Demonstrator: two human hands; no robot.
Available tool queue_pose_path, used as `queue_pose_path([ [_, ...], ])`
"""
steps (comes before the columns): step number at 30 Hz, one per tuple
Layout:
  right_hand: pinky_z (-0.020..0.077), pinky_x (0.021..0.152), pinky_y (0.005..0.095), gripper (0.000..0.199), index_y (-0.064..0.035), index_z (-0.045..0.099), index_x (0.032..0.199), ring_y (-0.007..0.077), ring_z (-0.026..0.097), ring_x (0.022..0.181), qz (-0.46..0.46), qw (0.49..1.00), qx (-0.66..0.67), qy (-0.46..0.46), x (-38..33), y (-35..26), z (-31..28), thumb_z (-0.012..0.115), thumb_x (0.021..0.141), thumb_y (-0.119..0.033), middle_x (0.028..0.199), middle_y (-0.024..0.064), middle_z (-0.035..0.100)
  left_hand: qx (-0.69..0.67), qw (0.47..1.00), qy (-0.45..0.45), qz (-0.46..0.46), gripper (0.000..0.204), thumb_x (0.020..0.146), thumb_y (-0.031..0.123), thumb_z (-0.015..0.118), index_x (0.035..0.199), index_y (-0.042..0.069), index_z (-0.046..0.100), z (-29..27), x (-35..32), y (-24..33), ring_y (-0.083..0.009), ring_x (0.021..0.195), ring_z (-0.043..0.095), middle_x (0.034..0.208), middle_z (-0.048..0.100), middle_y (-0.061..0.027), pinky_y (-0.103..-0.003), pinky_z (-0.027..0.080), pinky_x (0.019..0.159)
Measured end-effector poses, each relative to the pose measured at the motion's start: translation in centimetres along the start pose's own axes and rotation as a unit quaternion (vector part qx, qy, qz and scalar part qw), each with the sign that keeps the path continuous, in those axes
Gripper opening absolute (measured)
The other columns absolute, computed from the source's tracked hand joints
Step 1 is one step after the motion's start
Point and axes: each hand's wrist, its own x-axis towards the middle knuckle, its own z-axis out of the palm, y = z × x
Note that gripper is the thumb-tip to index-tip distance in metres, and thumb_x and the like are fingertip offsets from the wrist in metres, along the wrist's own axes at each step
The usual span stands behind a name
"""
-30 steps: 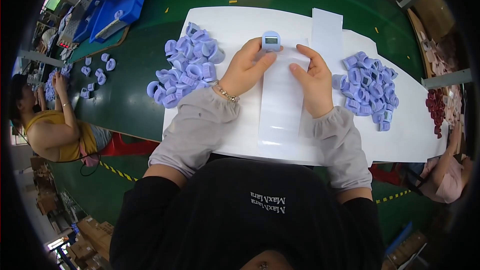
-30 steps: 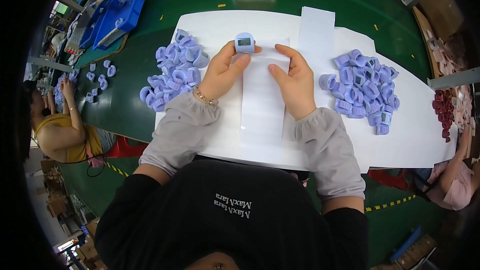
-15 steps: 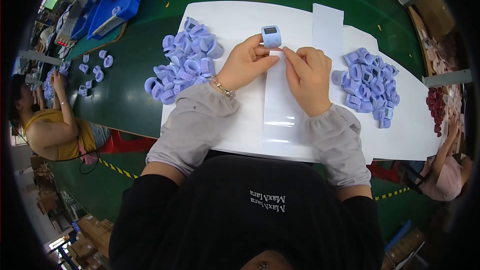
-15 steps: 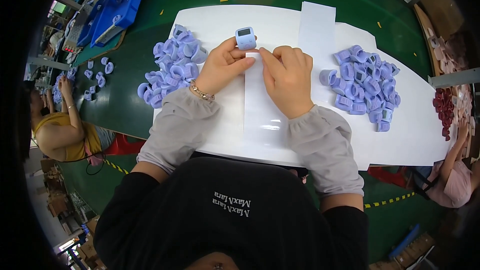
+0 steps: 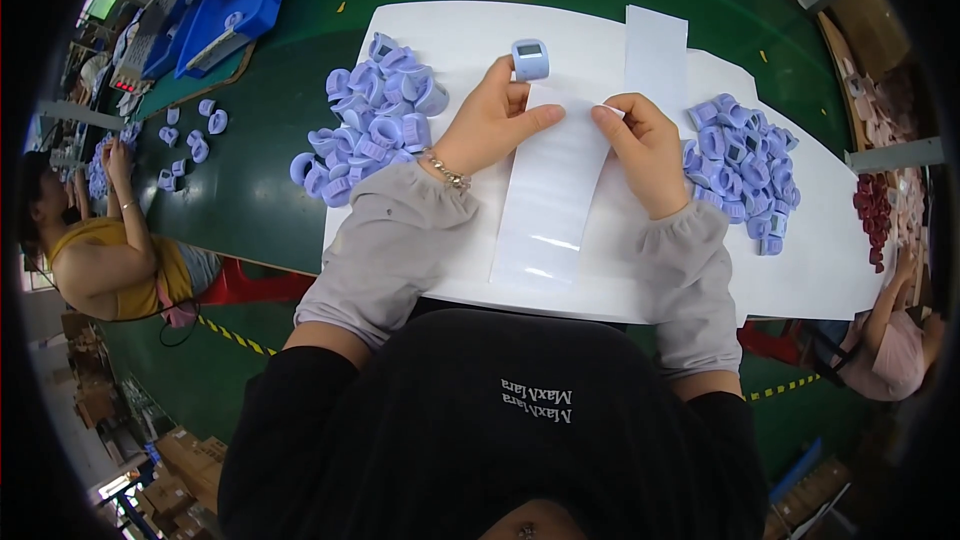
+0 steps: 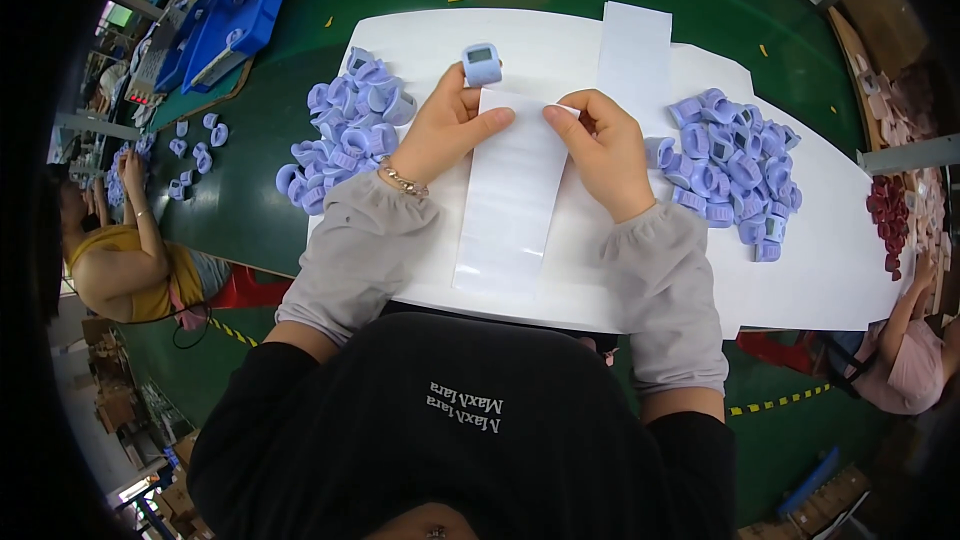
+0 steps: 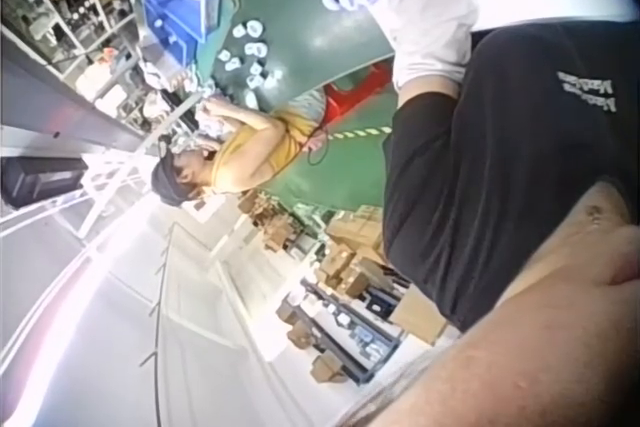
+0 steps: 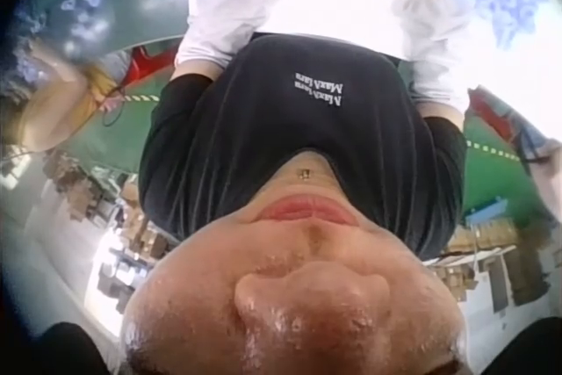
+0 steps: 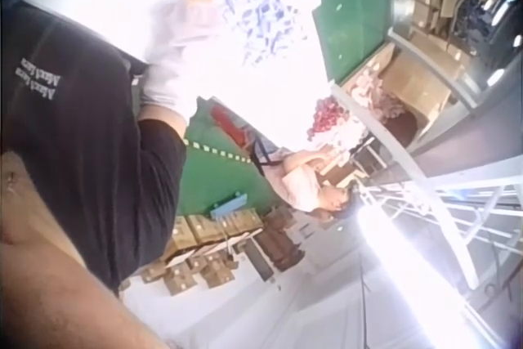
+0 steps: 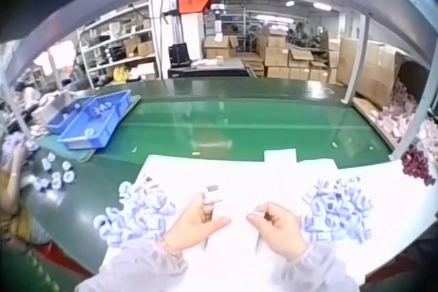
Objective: Manual assembly of small electronic components into purple plastic housings at a factory workbench.
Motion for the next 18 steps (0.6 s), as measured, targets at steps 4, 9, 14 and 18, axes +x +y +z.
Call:
queue_pose_path([
  [4,0.0387,0.065,0.0175,0.017,-0.0028,0.064,0.098,0.0039,0.049,0.073,0.007,0.994,0.106,0.021,-0.1,0.0,0.4,0.063,0.091,-0.019,0.083,-0.0035,0.058,0.0,1.0,0.001,-0.015,0.05,0.085,0.005,0.067,0.124,0.0,0.036,0.4,0.0,-0.1,-0.0095,0.09,0.06,0.095,0.062,-0.0055,-0.022,0.049,0.075],
  [9,0.0399,0.07,0.0195,0.019,-0.0026,0.066,0.103,0.006,0.05,0.077,0.001,0.996,0.084,-0.004,-0.4,-0.6,0.5,0.064,0.09,-0.016,0.085,-0.0022,0.059,-0.023,0.999,0.004,0.032,0.055,0.082,0.001,0.069,0.124,0.001,0.034,0.5,-0.2,0.2,-0.0099,0.094,0.059,0.105,0.059,-0.0081,-0.023,0.049,0.079],
  [14,0.0424,0.072,0.0225,0.019,-0.0015,0.066,0.1,0.0103,0.053,0.079,-0.155,0.986,-0.06,-0.021,-0.3,-0.5,0.5,0.068,0.084,-0.011,0.084,0.0018,0.061,0.027,0.999,-0.002,0.023,0.057,0.079,-0.001,0.069,0.125,0.003,0.035,0.2,-0.2,-0.3,-0.0107,0.099,0.057,0.109,0.058,-0.0087,-0.024,0.047,0.083],
  [18,0.0425,0.068,0.0229,0.015,-0.0004,0.066,0.094,0.0118,0.054,0.075,-0.143,0.987,-0.071,-0.01,-0.4,-0.1,1.0,0.069,0.081,-0.008,0.084,0.0033,0.062,0.091,0.989,-0.033,0.114,0.054,0.079,0.002,0.07,0.123,0.002,0.039,0.6,-0.4,-0.2,-0.0108,0.098,0.057,0.104,0.061,-0.0077,-0.024,0.046,0.082],
])
